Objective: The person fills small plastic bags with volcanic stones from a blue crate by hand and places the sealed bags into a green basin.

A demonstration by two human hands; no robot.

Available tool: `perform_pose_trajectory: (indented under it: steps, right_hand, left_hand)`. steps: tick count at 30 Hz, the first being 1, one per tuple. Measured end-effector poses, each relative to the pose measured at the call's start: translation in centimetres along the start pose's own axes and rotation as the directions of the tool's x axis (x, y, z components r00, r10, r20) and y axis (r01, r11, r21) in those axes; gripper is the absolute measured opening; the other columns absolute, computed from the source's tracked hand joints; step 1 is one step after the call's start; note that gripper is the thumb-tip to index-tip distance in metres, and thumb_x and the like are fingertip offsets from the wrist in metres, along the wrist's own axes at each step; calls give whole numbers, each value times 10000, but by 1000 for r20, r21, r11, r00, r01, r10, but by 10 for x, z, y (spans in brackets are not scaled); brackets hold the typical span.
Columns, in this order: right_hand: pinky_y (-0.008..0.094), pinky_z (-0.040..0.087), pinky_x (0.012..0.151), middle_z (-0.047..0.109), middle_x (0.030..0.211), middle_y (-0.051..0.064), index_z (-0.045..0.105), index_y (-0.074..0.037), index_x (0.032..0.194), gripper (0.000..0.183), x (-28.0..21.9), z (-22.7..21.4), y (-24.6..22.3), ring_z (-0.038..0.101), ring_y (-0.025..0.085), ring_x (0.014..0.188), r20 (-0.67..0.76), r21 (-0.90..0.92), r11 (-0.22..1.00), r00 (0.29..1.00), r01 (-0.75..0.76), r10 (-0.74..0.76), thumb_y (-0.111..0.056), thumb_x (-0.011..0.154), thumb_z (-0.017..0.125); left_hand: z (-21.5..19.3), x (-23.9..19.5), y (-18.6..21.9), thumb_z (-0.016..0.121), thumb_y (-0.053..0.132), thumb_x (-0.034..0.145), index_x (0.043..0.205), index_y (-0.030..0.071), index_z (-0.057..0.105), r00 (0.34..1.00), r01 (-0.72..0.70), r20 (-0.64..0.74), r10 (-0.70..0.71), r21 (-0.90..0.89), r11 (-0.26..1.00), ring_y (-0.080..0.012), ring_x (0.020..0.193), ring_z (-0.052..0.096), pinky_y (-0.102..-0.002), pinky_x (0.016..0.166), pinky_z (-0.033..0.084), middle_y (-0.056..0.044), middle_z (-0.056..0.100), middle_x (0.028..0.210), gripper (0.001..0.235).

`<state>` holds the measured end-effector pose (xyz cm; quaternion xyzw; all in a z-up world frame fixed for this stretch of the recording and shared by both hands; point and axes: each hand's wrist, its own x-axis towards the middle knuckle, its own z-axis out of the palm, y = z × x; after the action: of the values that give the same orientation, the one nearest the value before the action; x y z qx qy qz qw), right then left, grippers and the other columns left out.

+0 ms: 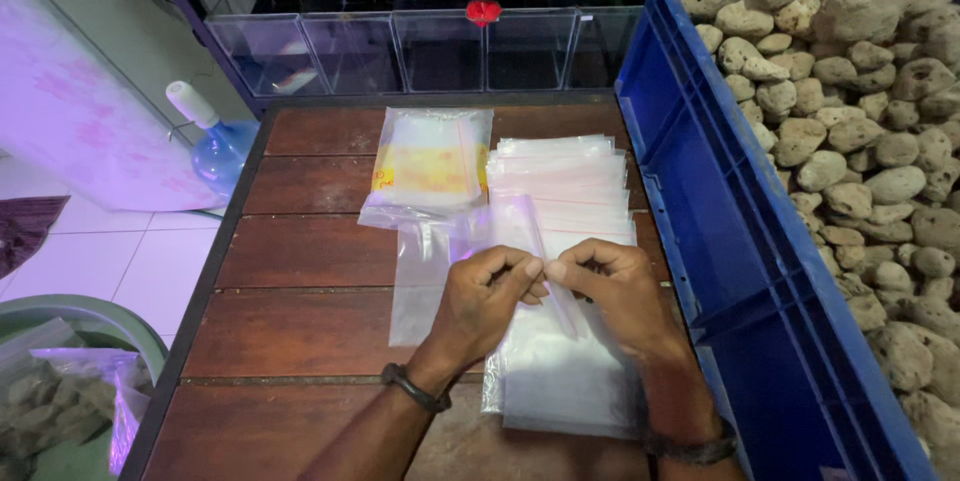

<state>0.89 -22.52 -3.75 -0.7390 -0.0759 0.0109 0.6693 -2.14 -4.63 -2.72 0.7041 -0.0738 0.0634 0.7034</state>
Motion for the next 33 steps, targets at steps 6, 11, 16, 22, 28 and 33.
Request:
perform_pose_trajectory:
  steps: [6, 11, 16, 22, 28, 33]
  right_hand:
    - [247, 510, 559, 670, 593, 74, 814, -32, 791, 32, 5, 0, 11, 593, 106, 612, 33, -63, 998, 999, 8, -5, -39, 777, 842]
    - [267, 508, 599, 708, 658, 96, 809, -16, 742, 51, -2, 3, 5, 565, 105, 663, 66, -49, 997, 996, 61, -58, 6, 730, 853]
    - [215, 442, 518, 601, 606, 72, 741, 29, 750, 74, -4, 9, 12, 502, 93, 569, 67, 159, 987, 997, 14, -25, 1, 804, 783]
    - [235, 414, 519, 581, 594, 88, 735, 32, 836, 55, -3, 16, -6, 489, 107, 582, -17, 20, 999, 999, 35, -35, -12, 866, 746]
    - [284, 580, 592, 755, 763, 126, 792, -42, 997, 184, -11, 28, -17, 680, 144, 693, -85, -285, 958, 996, 16, -41, -59, 819, 832]
    - [281, 585, 558, 748, 682, 92, 816, -88, 928, 60, -4, 16, -3, 693, 134, 634, -194, -340, 940, 976, 32, -103, -123, 879, 816]
  left_hand:
    - [1, -1, -9, 680, 135, 983, 999, -23, 705, 994, 109, 23, -107, -115, 987, -195, 729, 761, -335, 722, 643, -186, 776, 798, 161]
    - [-10, 1, -20, 675, 167, 1004, 1010, -13, 703, 993, 103, 70, -92, -179, 978, -193, 755, 768, -326, 738, 642, -167, 771, 797, 181]
    - [-12, -1, -23, 682, 153, 1003, 984, -8, 698, 997, 64, 62, -52, -213, 975, -166, 756, 755, -318, 735, 639, -150, 764, 787, 163]
    - [-18, 3, -31, 677, 113, 991, 971, 1, 693, 999, -21, 26, 25, -137, 990, -119, 735, 717, -280, 693, 612, -130, 742, 754, 115]
    - [-17, 1, -24, 714, 35, 903, 882, 0, 691, 992, -109, -64, 108, -14, 994, -129, 644, 686, -294, 610, 602, -153, 686, 699, 46]
    - [-20, 1, -13, 724, 23, 816, 838, -2, 695, 972, -163, -147, 181, 127, 978, -241, 637, 739, -318, 567, 608, -180, 704, 725, 44]
